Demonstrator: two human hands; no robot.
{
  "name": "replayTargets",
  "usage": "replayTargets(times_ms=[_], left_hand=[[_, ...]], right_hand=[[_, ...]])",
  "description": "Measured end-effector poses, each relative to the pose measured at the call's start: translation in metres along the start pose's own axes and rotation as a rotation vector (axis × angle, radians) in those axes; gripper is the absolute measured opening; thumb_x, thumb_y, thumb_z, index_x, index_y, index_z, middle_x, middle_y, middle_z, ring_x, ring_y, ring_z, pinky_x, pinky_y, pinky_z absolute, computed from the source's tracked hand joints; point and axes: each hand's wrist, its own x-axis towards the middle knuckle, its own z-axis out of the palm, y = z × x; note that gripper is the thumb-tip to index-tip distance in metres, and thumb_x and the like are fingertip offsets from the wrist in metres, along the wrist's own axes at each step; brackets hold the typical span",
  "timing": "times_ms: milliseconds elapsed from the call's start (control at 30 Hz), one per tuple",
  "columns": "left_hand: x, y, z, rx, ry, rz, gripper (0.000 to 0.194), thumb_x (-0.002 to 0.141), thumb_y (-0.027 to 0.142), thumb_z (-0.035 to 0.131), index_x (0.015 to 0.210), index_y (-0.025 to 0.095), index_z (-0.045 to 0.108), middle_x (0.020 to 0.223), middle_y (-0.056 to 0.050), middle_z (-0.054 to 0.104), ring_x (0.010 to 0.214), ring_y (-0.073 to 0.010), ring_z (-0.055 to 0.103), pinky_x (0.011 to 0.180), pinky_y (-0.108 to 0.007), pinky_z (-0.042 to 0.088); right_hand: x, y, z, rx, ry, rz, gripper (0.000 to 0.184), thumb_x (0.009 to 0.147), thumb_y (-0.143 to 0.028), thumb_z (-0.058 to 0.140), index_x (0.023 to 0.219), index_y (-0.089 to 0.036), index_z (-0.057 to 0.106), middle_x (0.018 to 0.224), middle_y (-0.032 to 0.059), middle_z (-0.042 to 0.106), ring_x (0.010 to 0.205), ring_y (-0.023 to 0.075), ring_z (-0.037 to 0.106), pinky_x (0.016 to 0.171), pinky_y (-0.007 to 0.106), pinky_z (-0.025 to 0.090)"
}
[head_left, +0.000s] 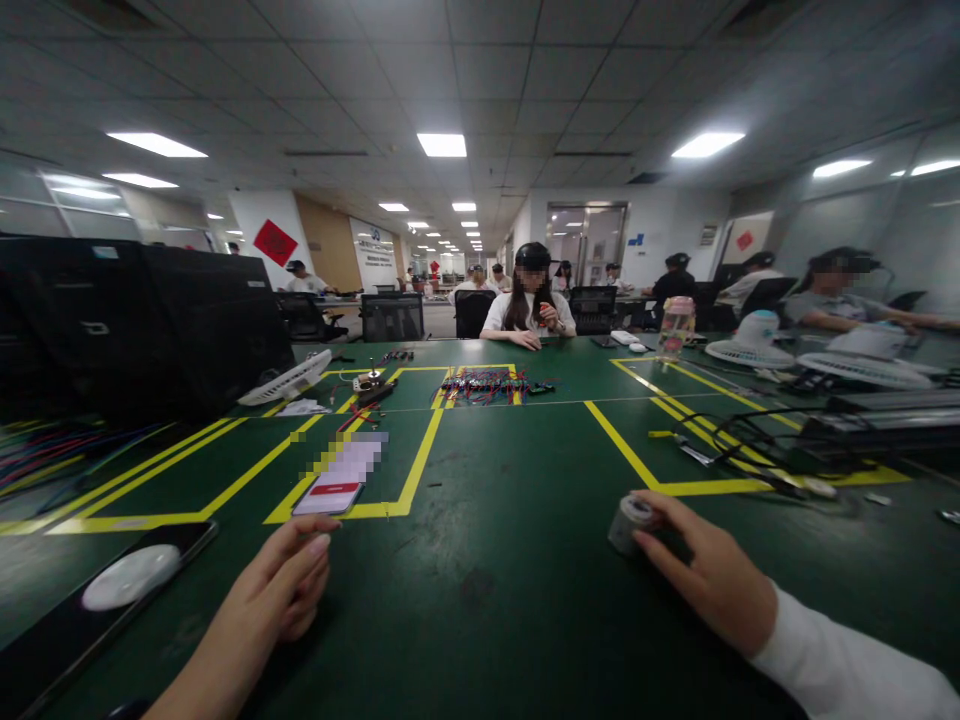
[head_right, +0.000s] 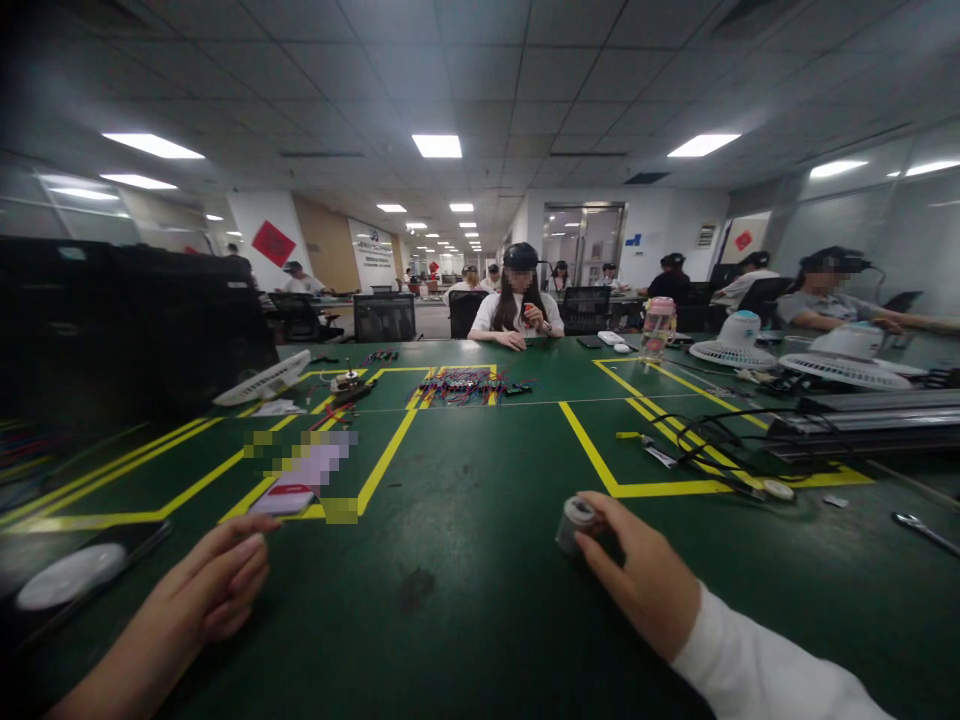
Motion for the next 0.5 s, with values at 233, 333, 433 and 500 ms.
replayTargets(times_ms=[233,333,433,500], left_hand=[[0.001,-0.002,-0.002,-0.013,-0.004,-0.021,0.045,0.074,0.056,0.073,0.104,0.026,0.057,0.054,0.012,0.043,0.038,-0.0032,0.028,0.038,-0.015,0.020],[0.004,-0.005,-0.004,-0.012,0.003,-0.028,0.046,0.073,0.057,0.073,0.103,0.026,0.057,0.053,0.012,0.043,0.038,-0.0029,0.027,0.038,-0.015,0.020],[0.005,-0.006,-0.004,-0.024,-0.008,-0.024,0.047,0.072,0.058,0.074,0.103,0.026,0.057,0.052,0.012,0.044,0.037,-0.0026,0.026,0.038,-0.015,0.019],[0.005,-0.006,-0.004,-0.028,-0.011,-0.028,0.047,0.072,0.058,0.074,0.102,0.026,0.056,0.053,0.012,0.044,0.037,-0.0024,0.027,0.038,-0.015,0.018]], right_hand=[[0.017,-0.080,0.040,0.255,-0.203,-0.159,0.038,0.091,-0.033,0.049,0.123,-0.015,0.058,0.113,0.0092,0.061,0.100,0.0172,0.060,0.090,0.034,0.051],[0.025,-0.088,0.037,0.309,-0.157,-0.093,0.045,0.088,-0.038,0.057,0.127,-0.016,0.057,0.112,0.0075,0.061,0.096,0.0158,0.059,0.087,0.033,0.050],[0.039,-0.092,0.030,0.382,-0.207,-0.080,0.036,0.089,-0.042,0.057,0.115,-0.020,0.067,0.103,0.0046,0.063,0.088,0.0130,0.059,0.080,0.029,0.048],[0.049,-0.094,0.026,0.402,-0.287,-0.082,0.026,0.090,-0.041,0.057,0.095,-0.021,0.073,0.092,0.0029,0.064,0.083,0.0120,0.059,0.076,0.027,0.046]])
